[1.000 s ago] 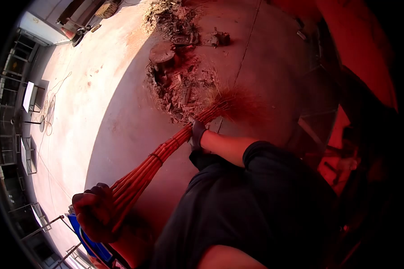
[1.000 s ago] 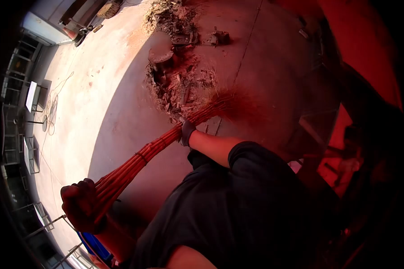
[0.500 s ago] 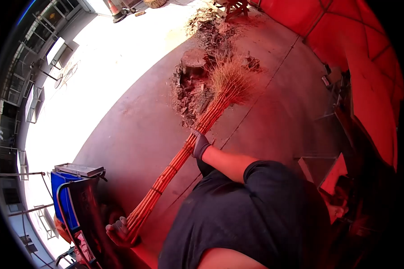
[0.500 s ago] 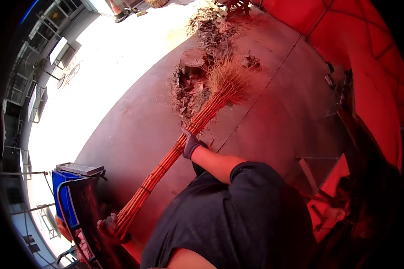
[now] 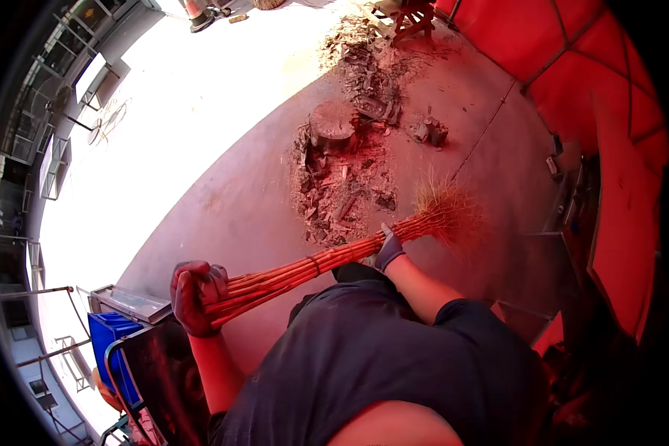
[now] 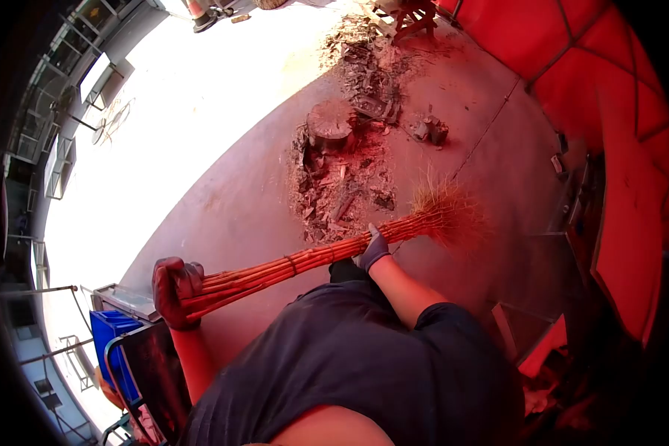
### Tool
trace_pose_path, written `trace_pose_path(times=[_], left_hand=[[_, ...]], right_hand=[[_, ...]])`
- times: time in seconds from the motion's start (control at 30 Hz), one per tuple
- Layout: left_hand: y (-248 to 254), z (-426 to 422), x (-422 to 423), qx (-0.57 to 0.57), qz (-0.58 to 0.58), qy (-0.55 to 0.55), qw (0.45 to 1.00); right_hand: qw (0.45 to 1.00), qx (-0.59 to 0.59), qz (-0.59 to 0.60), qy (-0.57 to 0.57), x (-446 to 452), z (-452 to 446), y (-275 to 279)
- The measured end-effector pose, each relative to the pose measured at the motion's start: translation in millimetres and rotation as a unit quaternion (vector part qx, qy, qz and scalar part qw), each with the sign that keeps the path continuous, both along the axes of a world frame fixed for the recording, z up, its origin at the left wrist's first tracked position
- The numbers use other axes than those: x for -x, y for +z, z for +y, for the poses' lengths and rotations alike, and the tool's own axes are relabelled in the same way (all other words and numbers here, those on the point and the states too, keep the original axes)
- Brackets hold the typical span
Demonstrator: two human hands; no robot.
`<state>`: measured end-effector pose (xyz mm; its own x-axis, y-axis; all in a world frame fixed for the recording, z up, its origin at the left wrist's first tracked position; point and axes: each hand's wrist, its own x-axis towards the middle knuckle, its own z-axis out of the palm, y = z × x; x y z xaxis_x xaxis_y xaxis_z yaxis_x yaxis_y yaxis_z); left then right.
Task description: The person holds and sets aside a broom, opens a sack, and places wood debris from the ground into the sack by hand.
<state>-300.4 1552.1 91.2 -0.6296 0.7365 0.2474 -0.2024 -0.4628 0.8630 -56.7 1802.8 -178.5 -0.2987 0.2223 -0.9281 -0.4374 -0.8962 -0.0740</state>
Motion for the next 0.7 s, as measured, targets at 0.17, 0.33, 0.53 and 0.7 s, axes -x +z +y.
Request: trace_pose_path(times=[0.17,0.33,0.53,0.7], left_hand=[[63.2,134.5,18.6,0.074,0.125,-0.044,0.988],[42.3,198.0,117.1,0.25,0.172,-0.082,0.949],[-52.0,253.0,263.2,0.34,0.156,-0.058,0.925],[-119.4,267.9,377.3,0.521,0.171,-0.112,0.829]], right_hand=[[0.989,-0.006,0.103,-0.103,-23.4,81.1,-47.2],[0.961,-0.073,0.217,-0.154,-79.4,166.6,-19.5],[0.891,-0.219,0.094,-0.386,-52.1,242.9,146.3],[0.87,-0.219,0.057,-0.437,-47.7,289.4,167.8]])
